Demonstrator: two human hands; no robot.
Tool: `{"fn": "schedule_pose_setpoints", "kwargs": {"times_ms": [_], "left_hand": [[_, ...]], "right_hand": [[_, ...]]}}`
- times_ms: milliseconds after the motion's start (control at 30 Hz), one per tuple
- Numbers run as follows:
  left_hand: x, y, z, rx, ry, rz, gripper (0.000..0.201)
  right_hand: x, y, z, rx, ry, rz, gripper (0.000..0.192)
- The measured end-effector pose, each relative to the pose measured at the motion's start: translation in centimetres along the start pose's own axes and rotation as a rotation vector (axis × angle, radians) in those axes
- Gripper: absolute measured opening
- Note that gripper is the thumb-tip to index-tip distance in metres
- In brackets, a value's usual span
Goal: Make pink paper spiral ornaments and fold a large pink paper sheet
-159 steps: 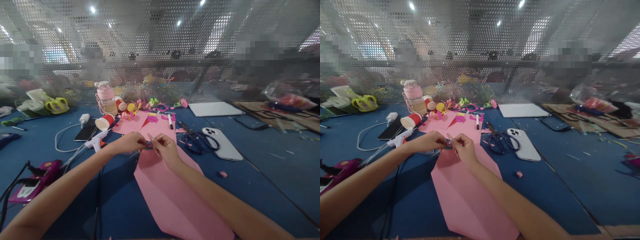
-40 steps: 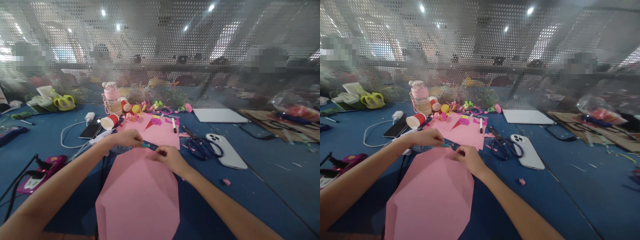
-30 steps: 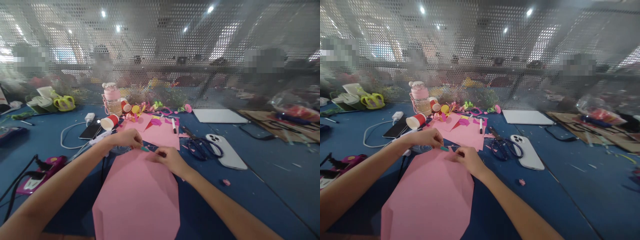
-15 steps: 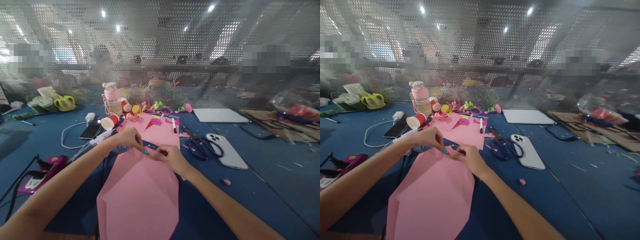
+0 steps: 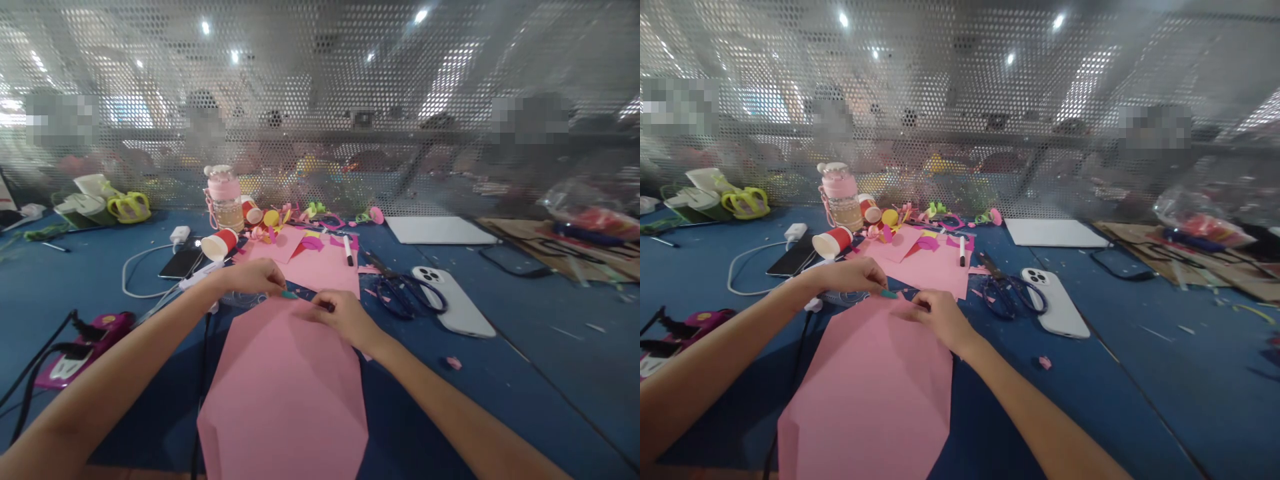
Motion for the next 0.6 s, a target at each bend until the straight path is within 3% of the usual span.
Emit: {"fn": "schedule_pose_setpoints", "kwargs": {"times_ms": [200,467,600], "left_hand": [[0.05,0.21,-0.53,-0.052,-0.026,0.0,0.016],[0.15,0.42,-0.4,-0.084,0.079,-0.181,0.021],[0.26,0.43,-0.29,-0.081,0.133,-0.207,0.018]], "right_hand": [[-0.02,0.08,0.06,0.01,0.002,-0.007,0.034],[-0.07,0.39,0.09,0.035,0.007,-0.032,0.034],[-0.02,0.37,0.13,0.075,0.029,-0.029,0.035]]}}
Point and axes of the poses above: each hand's wrist, its own x-axis away from the middle knuckle, its own y-axis out of the back of the hand, z = x × y, the point moved 4 cm from there along -x, towards the middle knuckle, and after that the axes turned 1 degree about y, right-handed, at the moved point
